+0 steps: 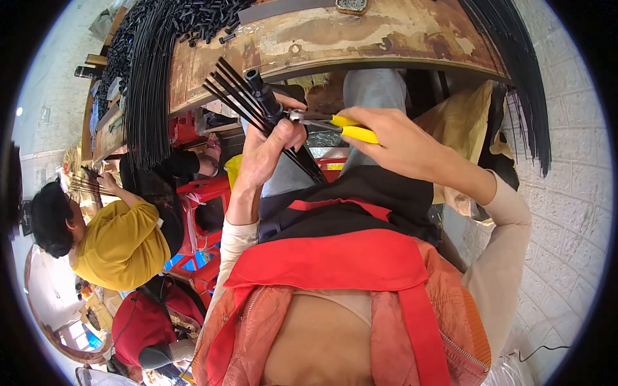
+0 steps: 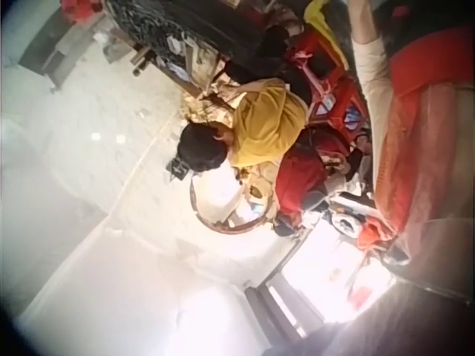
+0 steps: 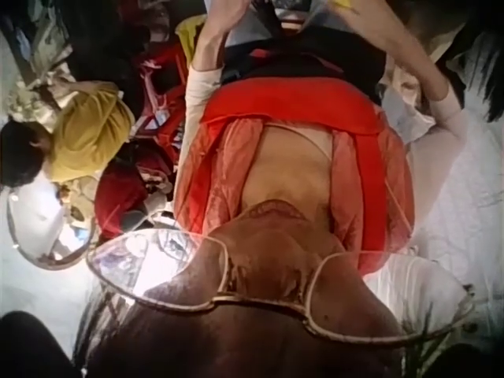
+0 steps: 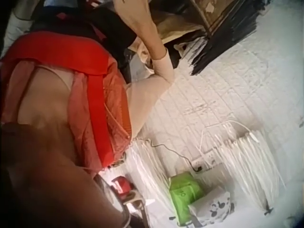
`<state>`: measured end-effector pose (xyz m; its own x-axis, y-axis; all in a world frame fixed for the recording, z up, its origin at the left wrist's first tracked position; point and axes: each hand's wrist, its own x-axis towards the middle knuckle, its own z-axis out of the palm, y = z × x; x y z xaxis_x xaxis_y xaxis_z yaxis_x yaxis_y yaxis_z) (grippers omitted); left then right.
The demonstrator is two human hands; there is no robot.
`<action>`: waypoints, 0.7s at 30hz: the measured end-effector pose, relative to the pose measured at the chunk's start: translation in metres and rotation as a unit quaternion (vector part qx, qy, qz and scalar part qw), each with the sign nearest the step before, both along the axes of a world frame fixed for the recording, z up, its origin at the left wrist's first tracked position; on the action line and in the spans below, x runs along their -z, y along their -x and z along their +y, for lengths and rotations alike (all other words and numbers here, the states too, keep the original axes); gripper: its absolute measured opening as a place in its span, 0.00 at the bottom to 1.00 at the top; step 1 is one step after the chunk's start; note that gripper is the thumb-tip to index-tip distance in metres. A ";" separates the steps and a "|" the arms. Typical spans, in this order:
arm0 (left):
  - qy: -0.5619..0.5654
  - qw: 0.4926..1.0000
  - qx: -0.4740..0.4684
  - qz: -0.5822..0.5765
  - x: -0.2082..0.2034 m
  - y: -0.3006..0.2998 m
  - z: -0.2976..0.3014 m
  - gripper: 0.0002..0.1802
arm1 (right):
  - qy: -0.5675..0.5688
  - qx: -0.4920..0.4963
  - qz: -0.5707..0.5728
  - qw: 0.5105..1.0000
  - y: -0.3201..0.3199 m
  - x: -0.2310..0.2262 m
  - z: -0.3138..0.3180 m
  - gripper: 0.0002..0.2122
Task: Assemble bundles of black rods and secure them into a component base using pliers.
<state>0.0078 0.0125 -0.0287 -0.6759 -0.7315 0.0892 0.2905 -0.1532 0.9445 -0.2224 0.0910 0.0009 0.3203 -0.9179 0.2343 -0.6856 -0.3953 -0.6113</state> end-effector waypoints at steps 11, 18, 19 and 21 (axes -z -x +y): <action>0.021 0.997 -0.067 -0.030 0.001 0.008 0.004 0.15 | -0.383 0.035 -0.115 0.916 -0.009 -0.041 -0.004 0.12; 0.009 0.996 -0.068 -0.061 0.007 0.005 -0.005 0.17 | -0.295 0.050 -0.144 0.943 -0.014 0.006 -0.011 0.11; 0.012 0.996 -0.076 -0.044 0.005 0.004 -0.012 0.19 | -0.286 0.062 -0.137 0.946 -0.006 0.017 -0.017 0.11; 0.028 0.993 -0.114 -0.026 0.007 0.006 -0.021 0.25 | -0.033 0.067 -0.145 0.987 0.011 0.039 -0.038 0.10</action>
<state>0.0021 -0.0089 -0.0353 -0.4981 -0.8609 0.1038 0.2617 -0.0351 0.9645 -0.2330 0.0529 -0.0382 0.1233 -0.9636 0.2372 -0.5223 -0.2662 -0.8101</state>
